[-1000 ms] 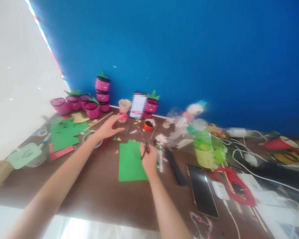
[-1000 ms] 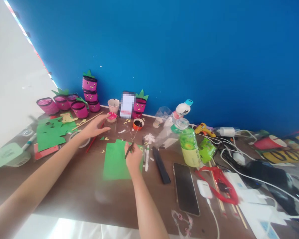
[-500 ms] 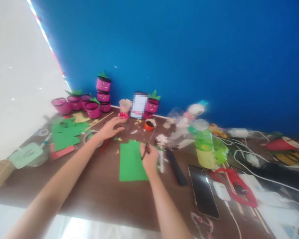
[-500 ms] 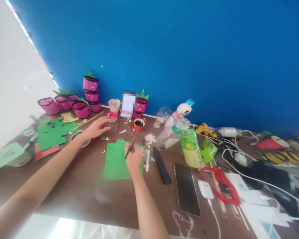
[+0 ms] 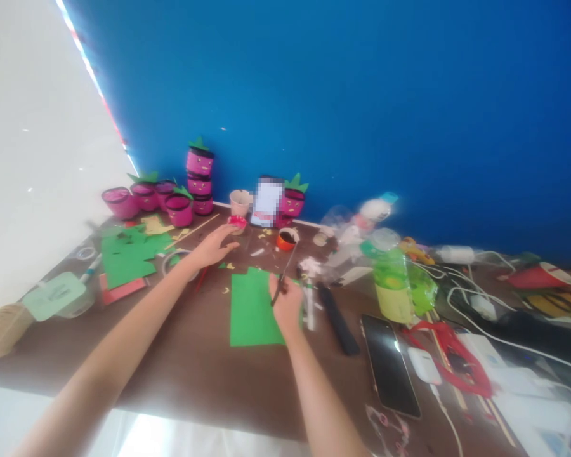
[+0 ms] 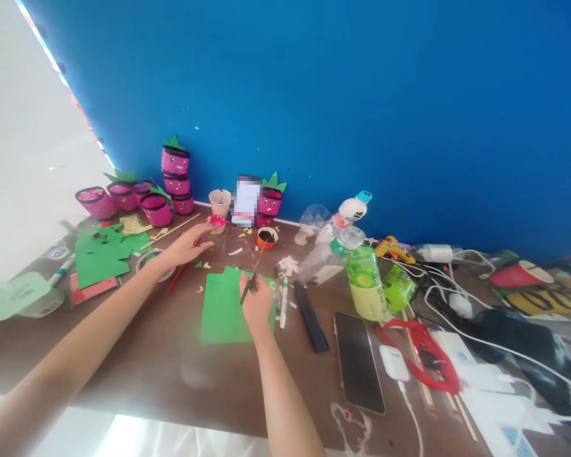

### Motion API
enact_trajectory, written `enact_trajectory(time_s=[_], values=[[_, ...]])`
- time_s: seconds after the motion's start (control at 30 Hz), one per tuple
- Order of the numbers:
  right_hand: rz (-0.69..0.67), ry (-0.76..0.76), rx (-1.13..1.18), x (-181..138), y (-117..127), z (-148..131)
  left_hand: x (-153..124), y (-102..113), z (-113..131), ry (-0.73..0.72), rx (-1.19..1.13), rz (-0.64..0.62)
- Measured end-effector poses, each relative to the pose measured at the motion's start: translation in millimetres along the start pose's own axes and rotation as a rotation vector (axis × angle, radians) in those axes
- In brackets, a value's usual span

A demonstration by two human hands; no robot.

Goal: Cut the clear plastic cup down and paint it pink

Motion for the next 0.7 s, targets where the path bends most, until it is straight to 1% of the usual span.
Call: enact_trajectory(time_s=[0.13, 0.3, 0.5, 0.7], values=[[0.001, 0.007, -0.012, 0.7, -0.5, 0.0, 0.0, 0.5, -0.3, 0.046, 0.043, -0.014], [0.004, 0.008, -0.018, 0.6, -0.8, 0.5, 0.6, 0.2, 1.0, 0.054, 0.08, -0.03], [-0.007, 0.003, 0.001, 0.9, -2.1, 1.4, 0.9, -2.1, -3.9, 0.07, 0.051, -0.069], [-0.001, 0.007, -0.013, 1.8, -2.1, 4.4, -2.2, 0.7, -7.9, 0.088, 0.03, -0.021]])
Point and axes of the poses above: each hand's wrist, its own x-axis towards the middle knuckle, its own y-axis out of the back of the hand, z = x × y, the point moved 7 cm from there along x, towards the middle knuckle, and after that the axes turned 15 degrees about -z, right-handed, at the moved point
